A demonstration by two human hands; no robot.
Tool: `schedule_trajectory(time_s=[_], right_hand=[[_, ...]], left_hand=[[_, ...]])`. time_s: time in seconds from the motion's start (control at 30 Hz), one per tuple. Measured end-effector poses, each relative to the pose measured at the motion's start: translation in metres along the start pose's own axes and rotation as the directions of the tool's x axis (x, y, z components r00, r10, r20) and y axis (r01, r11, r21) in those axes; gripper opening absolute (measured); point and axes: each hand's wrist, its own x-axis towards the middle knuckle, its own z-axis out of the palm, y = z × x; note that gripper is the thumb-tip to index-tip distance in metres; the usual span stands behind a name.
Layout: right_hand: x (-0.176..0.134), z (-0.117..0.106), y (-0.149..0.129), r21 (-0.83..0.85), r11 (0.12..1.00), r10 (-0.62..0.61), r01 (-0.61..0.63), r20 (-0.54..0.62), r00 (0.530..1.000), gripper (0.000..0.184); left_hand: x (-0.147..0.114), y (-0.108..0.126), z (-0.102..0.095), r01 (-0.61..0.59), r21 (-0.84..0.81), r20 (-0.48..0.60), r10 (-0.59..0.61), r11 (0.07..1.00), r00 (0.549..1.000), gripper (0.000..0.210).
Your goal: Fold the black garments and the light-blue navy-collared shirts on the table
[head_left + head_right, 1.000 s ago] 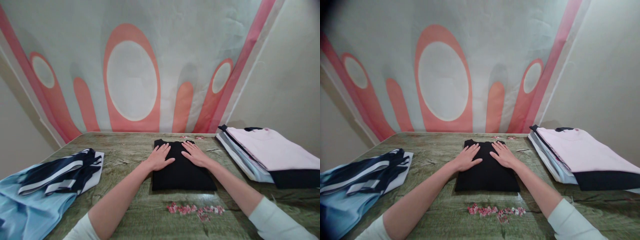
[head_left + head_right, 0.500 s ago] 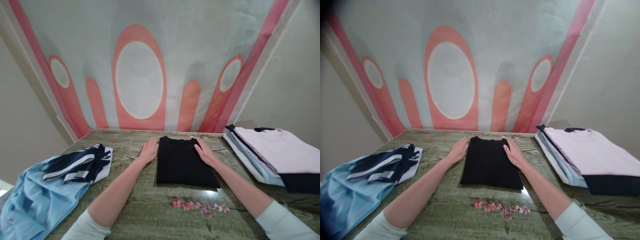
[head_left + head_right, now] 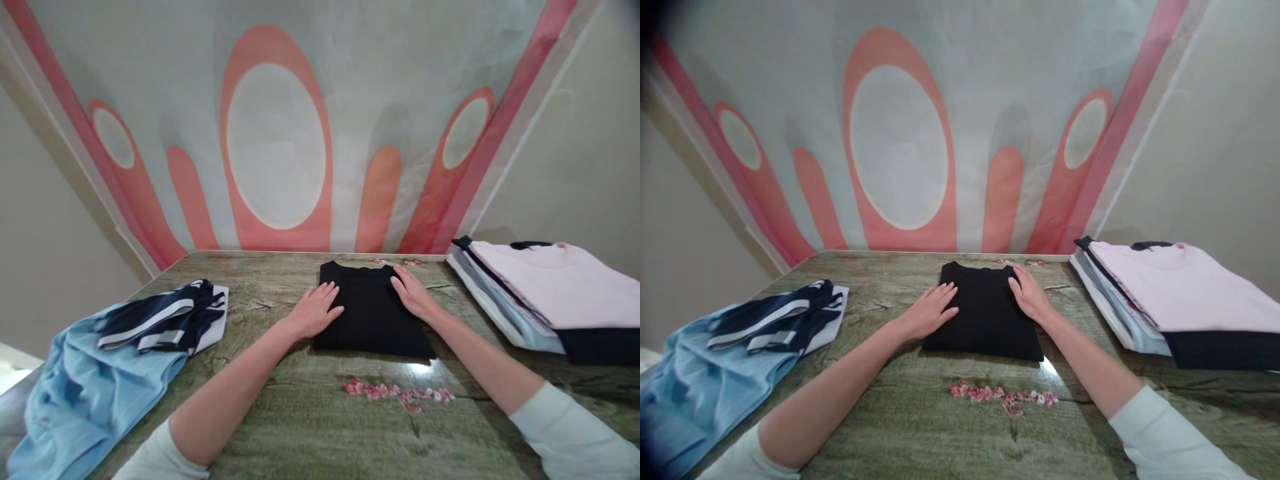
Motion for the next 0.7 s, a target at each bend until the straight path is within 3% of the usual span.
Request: schedule_trajectory(time_s=[0.1, 0.2, 0.3, 0.37, 0.47, 0.7], right_hand=[[-0.005, -0.008, -0.019, -0.028, 0.998, -0.059, 0.060, 0.023, 0.998, 0.053], [-0.022, -0.018, -0.052, -0.003, 0.987, -0.159, 0.161, 0.121, 0.980, 0.048], [-0.051, -0.029, -0.087, 0.017, 0.961, -0.273, 0.276, 0.230, 0.934, 0.046], [-0.072, -0.036, -0.102, -0.007, 0.940, -0.323, 0.342, 0.310, 0.894, 0.048], [-0.095, -0.045, -0.108, -0.072, 0.907, -0.357, 0.415, 0.393, 0.848, 0.058], [-0.096, -0.058, -0.091, -0.092, 0.887, -0.379, 0.453, 0.418, 0.826, 0.063]], left_hand=[[-0.003, 0.011, -0.009, -0.013, 0.031, -0.033, 0.014, 0.999, 0.999, 0.054], [-0.015, 0.035, -0.020, -0.165, -0.022, -0.024, 0.165, 0.986, 0.986, 0.050], [-0.030, 0.055, -0.023, -0.312, -0.090, 0.025, 0.315, 0.946, 0.949, 0.054], [-0.037, 0.062, -0.020, -0.327, -0.086, 0.040, 0.331, 0.941, 0.943, 0.061], [-0.040, 0.063, -0.016, -0.295, -0.049, 0.038, 0.297, 0.954, 0.954, 0.065], [-0.040, 0.049, -0.014, -0.246, 0.002, -0.003, 0.246, 0.969, 0.969, 0.066]])
